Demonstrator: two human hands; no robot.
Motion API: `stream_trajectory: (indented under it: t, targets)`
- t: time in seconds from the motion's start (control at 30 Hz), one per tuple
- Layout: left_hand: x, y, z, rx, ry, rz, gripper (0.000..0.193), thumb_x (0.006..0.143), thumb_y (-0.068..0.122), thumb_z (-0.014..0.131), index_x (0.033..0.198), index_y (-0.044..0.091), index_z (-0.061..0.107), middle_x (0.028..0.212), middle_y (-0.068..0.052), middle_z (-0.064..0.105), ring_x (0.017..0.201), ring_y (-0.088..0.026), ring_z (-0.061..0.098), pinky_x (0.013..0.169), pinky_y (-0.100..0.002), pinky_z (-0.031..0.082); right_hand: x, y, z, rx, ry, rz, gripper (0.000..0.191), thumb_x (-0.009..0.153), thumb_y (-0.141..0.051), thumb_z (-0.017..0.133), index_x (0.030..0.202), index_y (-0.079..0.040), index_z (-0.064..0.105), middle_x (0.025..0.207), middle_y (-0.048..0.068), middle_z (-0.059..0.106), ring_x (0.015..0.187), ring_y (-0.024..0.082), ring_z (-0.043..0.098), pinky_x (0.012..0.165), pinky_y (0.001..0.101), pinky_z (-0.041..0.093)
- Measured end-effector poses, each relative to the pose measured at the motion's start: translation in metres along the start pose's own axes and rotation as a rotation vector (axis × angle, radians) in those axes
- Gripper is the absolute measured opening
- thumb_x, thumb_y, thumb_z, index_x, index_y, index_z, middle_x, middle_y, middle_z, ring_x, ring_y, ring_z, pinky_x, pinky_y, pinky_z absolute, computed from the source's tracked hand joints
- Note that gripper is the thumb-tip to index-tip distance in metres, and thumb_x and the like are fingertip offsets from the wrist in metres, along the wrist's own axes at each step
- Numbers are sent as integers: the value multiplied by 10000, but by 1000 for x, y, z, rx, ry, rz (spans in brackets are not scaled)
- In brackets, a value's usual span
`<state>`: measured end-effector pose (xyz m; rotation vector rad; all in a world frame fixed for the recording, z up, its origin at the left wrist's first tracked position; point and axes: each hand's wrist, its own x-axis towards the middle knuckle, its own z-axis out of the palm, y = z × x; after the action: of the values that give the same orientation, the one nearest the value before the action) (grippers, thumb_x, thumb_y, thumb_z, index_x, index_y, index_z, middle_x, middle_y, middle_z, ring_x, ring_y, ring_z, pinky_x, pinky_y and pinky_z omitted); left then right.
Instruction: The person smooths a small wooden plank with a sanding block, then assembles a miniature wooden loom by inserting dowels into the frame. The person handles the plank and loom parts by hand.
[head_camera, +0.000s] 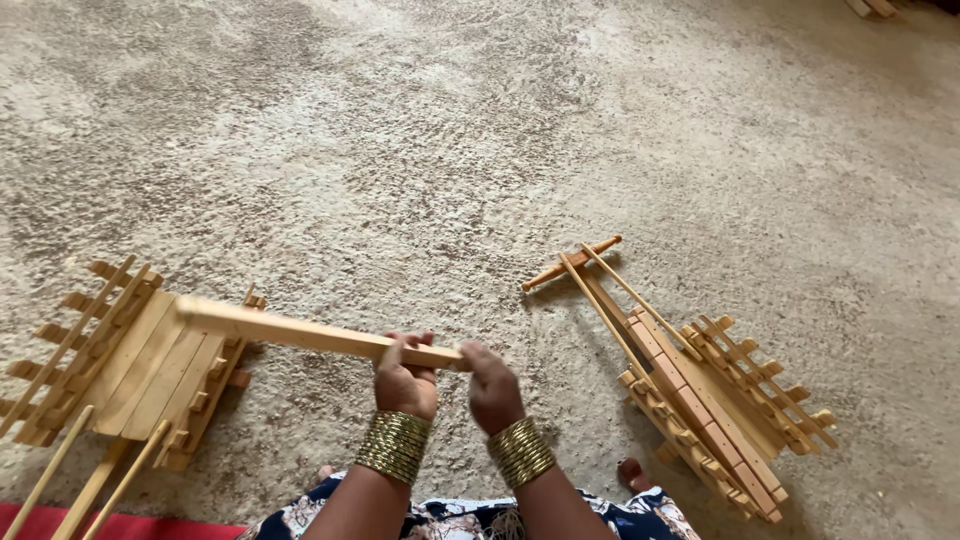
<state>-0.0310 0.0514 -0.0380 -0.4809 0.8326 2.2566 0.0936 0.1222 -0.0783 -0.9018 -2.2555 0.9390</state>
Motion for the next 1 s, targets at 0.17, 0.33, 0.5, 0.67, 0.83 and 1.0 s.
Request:
stream_trajectory:
  t: [0.17,0.33,0.5,0.67,0.83,1.0]
  targets:
    - [6,15,3,231,57,101,323,1067,302,408,1218,42,524,980,-104,612,959,-221,625,921,-348,539,-8,-20,2,59,-249,-233,321,998,-18,502,1288,-36,639,1358,192,633,1186,289,660,968,353,590]
    - [6,-1,-2,413,-106,-323,449,1081,367,326,1178,-39,493,957,-108,562,804,-195,594,750,-304,594,-7,-31,-13,187,-274,-388,306,1015,-76,553,1301,-30,650,1428,205,588,1356,344,533,1079,383,523]
    - [16,-9,-9,317,-174,-492,415,1087,367,335,1111,-18,486,931,-98,569,742,-179,569,705,-313,588,-3,-35,-28,264,-340,-372,321,1012,-55,531,1315,-40,637,1459,190,556,1423,339,460,1130,380,480]
    - [21,9,-4,308,-57,-389,362,1071,251,364,1164,-58,527,991,-146,595,806,-216,631,745,-333,600,-5,-32,-30,289,-400,-336,236,1013,-54,567,1192,-47,721,1385,173,632,1380,314,534,1106,359,533]
    - [-1,16,7,375,-9,-382,406,1072,287,366,1220,-59,520,1065,-182,620,903,-253,660,817,-364,603,-4,-17,-24,423,-371,-379,233,1001,-29,576,1191,-20,711,1359,202,643,1379,330,529,1113,369,528]
    - [-34,-4,14,543,-134,-471,435,1034,329,371,1249,8,571,1062,-155,656,872,-225,665,803,-370,592,5,5,-36,652,-330,-125,306,964,29,484,1148,-13,724,1364,204,640,1386,320,518,1077,361,563]
